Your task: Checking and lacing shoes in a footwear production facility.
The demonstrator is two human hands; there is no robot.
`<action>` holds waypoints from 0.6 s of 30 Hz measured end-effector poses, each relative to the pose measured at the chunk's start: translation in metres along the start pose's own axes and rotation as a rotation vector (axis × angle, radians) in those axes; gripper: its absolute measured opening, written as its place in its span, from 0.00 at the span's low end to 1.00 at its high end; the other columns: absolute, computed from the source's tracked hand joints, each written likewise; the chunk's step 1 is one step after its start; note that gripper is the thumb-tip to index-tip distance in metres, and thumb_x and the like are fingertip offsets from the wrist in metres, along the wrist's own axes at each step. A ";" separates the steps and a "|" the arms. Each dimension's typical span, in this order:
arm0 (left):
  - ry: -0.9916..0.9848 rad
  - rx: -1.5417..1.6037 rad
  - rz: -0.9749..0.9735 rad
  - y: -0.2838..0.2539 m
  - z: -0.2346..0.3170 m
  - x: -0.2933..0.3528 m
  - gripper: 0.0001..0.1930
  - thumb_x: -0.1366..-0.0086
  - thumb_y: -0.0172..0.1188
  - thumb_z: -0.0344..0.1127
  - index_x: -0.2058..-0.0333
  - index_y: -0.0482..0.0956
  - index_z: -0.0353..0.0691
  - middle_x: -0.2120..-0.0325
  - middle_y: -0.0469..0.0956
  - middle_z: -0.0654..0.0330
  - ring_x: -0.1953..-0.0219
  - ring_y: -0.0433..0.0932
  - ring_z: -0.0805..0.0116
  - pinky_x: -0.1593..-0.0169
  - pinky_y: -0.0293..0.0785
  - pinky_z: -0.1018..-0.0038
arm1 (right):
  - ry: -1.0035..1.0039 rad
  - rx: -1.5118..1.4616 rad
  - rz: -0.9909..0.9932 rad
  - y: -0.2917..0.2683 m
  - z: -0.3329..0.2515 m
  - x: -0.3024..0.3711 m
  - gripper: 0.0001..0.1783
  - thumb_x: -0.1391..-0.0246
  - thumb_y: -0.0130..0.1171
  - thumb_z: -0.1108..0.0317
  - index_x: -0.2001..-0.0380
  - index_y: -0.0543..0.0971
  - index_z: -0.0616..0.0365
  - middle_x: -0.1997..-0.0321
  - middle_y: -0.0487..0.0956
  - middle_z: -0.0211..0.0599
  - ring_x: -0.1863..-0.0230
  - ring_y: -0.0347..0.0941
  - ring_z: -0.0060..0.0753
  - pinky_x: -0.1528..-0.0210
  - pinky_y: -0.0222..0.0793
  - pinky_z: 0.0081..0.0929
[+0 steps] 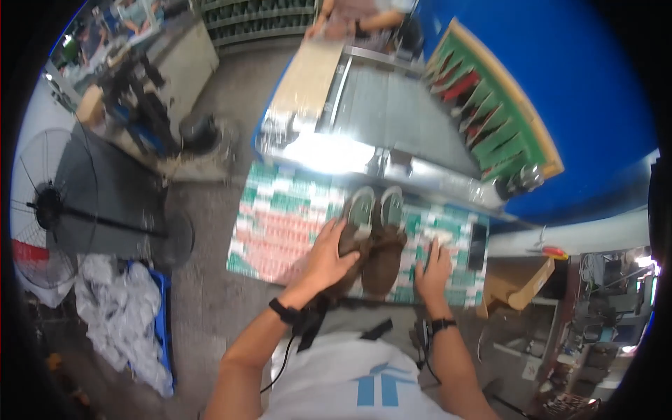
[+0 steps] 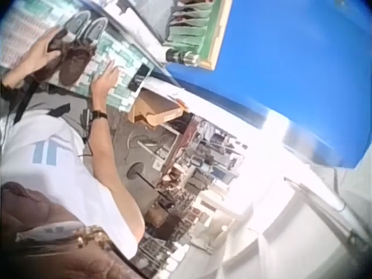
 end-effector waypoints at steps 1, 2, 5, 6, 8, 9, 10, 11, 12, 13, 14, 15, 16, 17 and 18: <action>0.035 0.034 0.076 0.007 -0.008 0.010 0.44 0.37 0.78 0.37 0.26 0.66 0.34 0.25 0.66 0.37 0.23 0.64 0.37 0.21 0.62 0.55 | -0.038 0.044 0.063 0.002 0.001 0.000 0.52 0.41 0.68 0.64 0.16 0.58 0.56 0.26 0.66 0.71 0.24 0.61 0.73 0.22 0.53 0.62; 0.070 0.065 0.160 0.013 -0.014 0.017 0.41 0.36 0.77 0.35 0.27 0.70 0.35 0.28 0.71 0.40 0.25 0.68 0.39 0.23 0.65 0.56 | -0.035 0.051 0.074 0.006 0.000 -0.006 0.51 0.40 0.68 0.65 0.16 0.58 0.56 0.25 0.66 0.71 0.24 0.61 0.74 0.22 0.53 0.63; 0.016 0.176 0.256 0.000 -0.027 0.020 0.24 0.36 0.73 0.29 0.41 0.82 0.36 0.47 0.84 0.47 0.43 0.82 0.47 0.38 0.77 0.58 | -0.045 0.061 0.060 0.008 -0.003 -0.012 0.50 0.39 0.67 0.67 0.16 0.58 0.56 0.26 0.67 0.71 0.26 0.63 0.74 0.23 0.55 0.61; -0.101 0.269 0.168 -0.002 -0.042 0.017 0.22 0.36 0.73 0.27 0.43 0.83 0.36 0.50 0.85 0.48 0.46 0.84 0.51 0.41 0.79 0.61 | -0.067 0.047 0.084 0.007 -0.005 -0.012 0.50 0.39 0.66 0.68 0.16 0.58 0.56 0.27 0.69 0.71 0.28 0.65 0.73 0.24 0.58 0.60; -0.240 0.388 0.118 -0.008 -0.047 0.015 0.21 0.34 0.71 0.26 0.43 0.83 0.36 0.50 0.85 0.49 0.48 0.85 0.54 0.44 0.80 0.64 | -0.060 0.067 0.078 0.010 -0.003 -0.008 0.50 0.39 0.66 0.69 0.16 0.58 0.56 0.26 0.68 0.71 0.27 0.65 0.73 0.24 0.58 0.59; -0.239 0.391 0.116 -0.009 -0.044 0.012 0.21 0.34 0.71 0.26 0.43 0.83 0.36 0.50 0.85 0.49 0.48 0.85 0.54 0.44 0.80 0.64 | -0.052 0.081 0.082 0.010 -0.002 -0.008 0.50 0.39 0.66 0.69 0.16 0.58 0.56 0.26 0.68 0.71 0.26 0.65 0.73 0.24 0.58 0.59; -0.123 0.307 0.215 -0.013 -0.036 0.012 0.21 0.34 0.71 0.26 0.43 0.83 0.36 0.49 0.84 0.49 0.49 0.85 0.55 0.45 0.81 0.65 | -0.051 0.083 0.081 0.009 -0.003 -0.006 0.50 0.39 0.66 0.69 0.16 0.58 0.56 0.26 0.68 0.71 0.26 0.65 0.73 0.24 0.58 0.59; -0.005 0.221 0.311 -0.018 -0.028 0.011 0.21 0.34 0.71 0.26 0.43 0.83 0.36 0.49 0.84 0.50 0.50 0.86 0.55 0.45 0.81 0.66 | -0.040 0.034 0.073 0.007 -0.004 -0.004 0.48 0.39 0.66 0.70 0.17 0.60 0.56 0.25 0.67 0.70 0.25 0.63 0.73 0.23 0.58 0.58; -0.002 0.223 0.307 -0.020 -0.021 0.010 0.21 0.34 0.71 0.26 0.43 0.83 0.36 0.49 0.84 0.50 0.50 0.86 0.55 0.45 0.81 0.66 | -0.028 -0.014 0.067 0.004 -0.005 -0.003 0.47 0.39 0.66 0.71 0.18 0.62 0.57 0.24 0.66 0.70 0.23 0.62 0.72 0.21 0.57 0.56; -0.033 0.323 0.228 -0.021 -0.011 0.008 0.21 0.33 0.70 0.24 0.41 0.83 0.36 0.46 0.83 0.52 0.47 0.84 0.60 0.43 0.82 0.67 | -0.017 -0.008 0.070 0.000 -0.005 0.005 0.47 0.39 0.66 0.71 0.18 0.62 0.57 0.24 0.66 0.70 0.23 0.62 0.72 0.21 0.57 0.56; -0.056 0.420 0.151 -0.025 -0.002 0.002 0.22 0.32 0.69 0.23 0.40 0.82 0.37 0.44 0.81 0.53 0.44 0.83 0.64 0.41 0.82 0.68 | 0.014 -0.047 0.158 -0.006 -0.009 0.007 0.42 0.38 0.65 0.72 0.22 0.67 0.58 0.25 0.69 0.67 0.23 0.63 0.69 0.20 0.57 0.55; -0.032 0.348 0.060 -0.028 0.009 0.002 0.22 0.33 0.69 0.22 0.40 0.82 0.37 0.43 0.81 0.53 0.44 0.83 0.64 0.41 0.82 0.69 | 0.047 -0.083 0.248 -0.010 -0.013 0.007 0.37 0.38 0.64 0.74 0.25 0.72 0.60 0.27 0.72 0.63 0.22 0.64 0.66 0.19 0.56 0.53; -0.006 0.269 -0.015 -0.030 0.015 0.001 0.23 0.34 0.70 0.22 0.40 0.82 0.36 0.43 0.81 0.53 0.43 0.83 0.64 0.41 0.82 0.69 | 0.043 -0.089 0.262 -0.016 -0.031 -0.005 0.37 0.38 0.64 0.74 0.25 0.72 0.60 0.27 0.72 0.63 0.22 0.64 0.66 0.19 0.56 0.53; -0.001 0.233 0.014 -0.030 0.009 0.005 0.20 0.35 0.70 0.21 0.44 0.84 0.35 0.46 0.83 0.53 0.46 0.84 0.64 0.42 0.82 0.70 | -0.019 -0.244 0.255 -0.031 -0.058 -0.006 0.30 0.37 0.63 0.75 0.30 0.76 0.61 0.31 0.77 0.59 0.27 0.70 0.62 0.23 0.62 0.50; -0.009 0.240 -0.003 -0.026 0.003 0.014 0.20 0.35 0.70 0.21 0.44 0.84 0.35 0.46 0.83 0.53 0.46 0.84 0.64 0.42 0.82 0.70 | -0.064 -0.388 0.243 -0.047 -0.083 0.003 0.25 0.36 0.61 0.77 0.36 0.80 0.62 0.35 0.81 0.55 0.32 0.76 0.58 0.26 0.67 0.48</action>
Point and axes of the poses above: each hand's wrist, its own x-axis away from the middle knuckle, its own y-axis out of the palm, z = x × y, the point moved 2 cm from there along -x, towards the middle knuckle
